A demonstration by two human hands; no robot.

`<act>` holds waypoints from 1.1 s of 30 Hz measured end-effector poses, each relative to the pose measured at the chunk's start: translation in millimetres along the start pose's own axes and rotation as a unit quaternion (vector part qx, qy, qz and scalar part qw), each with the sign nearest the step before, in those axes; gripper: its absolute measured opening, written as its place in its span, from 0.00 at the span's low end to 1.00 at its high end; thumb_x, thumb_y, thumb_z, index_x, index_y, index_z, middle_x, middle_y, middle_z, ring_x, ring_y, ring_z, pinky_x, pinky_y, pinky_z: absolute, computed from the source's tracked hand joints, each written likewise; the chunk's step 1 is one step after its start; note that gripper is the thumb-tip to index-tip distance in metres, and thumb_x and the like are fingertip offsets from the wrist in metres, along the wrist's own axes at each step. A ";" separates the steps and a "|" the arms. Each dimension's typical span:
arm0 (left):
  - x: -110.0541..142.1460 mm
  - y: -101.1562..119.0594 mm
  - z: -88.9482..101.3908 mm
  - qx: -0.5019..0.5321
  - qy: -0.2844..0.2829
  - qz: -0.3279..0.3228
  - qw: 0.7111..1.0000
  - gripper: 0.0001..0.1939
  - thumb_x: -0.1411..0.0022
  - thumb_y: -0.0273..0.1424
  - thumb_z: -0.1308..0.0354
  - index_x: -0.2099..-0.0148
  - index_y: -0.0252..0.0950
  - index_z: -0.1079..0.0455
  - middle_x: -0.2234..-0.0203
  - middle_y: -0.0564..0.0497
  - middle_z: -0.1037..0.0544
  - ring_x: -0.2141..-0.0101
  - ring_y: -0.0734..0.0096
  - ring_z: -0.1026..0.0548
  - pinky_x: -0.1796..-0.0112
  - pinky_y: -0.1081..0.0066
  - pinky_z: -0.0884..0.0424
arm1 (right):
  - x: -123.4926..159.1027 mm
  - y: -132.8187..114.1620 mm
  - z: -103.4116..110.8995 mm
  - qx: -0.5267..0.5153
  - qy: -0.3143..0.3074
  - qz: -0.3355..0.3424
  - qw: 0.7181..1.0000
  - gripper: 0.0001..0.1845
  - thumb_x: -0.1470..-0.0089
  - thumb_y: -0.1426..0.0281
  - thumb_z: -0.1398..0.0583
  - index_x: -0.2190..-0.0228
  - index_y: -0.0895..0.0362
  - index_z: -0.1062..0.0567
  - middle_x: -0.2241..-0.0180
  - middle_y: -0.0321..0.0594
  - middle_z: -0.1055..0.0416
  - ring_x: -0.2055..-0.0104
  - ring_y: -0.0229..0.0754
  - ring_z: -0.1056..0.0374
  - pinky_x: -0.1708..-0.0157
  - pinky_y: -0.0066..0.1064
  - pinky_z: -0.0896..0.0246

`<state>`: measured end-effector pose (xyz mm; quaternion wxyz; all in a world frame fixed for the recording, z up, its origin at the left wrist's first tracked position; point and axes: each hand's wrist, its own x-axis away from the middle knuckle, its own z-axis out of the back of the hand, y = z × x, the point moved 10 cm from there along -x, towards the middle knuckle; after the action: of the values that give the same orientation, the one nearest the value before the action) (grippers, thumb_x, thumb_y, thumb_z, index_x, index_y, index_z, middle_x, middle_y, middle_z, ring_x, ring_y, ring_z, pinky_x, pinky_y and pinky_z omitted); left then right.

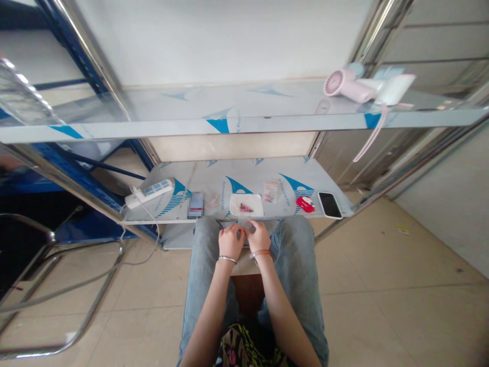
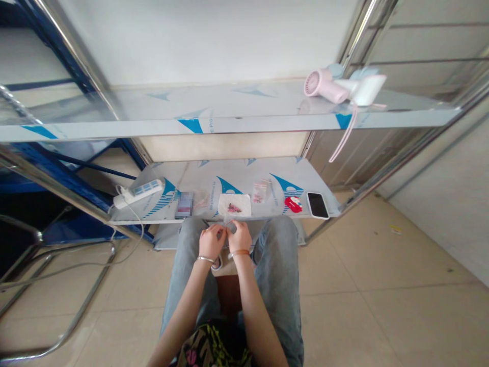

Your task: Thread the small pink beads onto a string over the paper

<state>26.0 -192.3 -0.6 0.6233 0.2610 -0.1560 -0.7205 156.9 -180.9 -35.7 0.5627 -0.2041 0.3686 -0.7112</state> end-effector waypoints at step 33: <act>-1.7 -24.6 9.6 0.117 -0.019 -0.098 0.988 0.30 0.52 0.27 0.34 0.44 0.37 0.33 0.54 0.44 0.28 0.55 0.60 0.27 0.53 0.61 0.29 | 4.9 -32.2 -17.1 -0.170 -0.159 0.067 0.970 0.13 0.44 0.75 0.45 0.64 0.56 0.19 0.60 0.42 0.22 0.58 0.43 0.26 0.56 0.32 0.34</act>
<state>0.6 -187.3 -5.9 0.5115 0.3326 -0.2240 -0.7599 122.5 -177.4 -23.1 0.6172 -0.3820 0.4031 -0.5574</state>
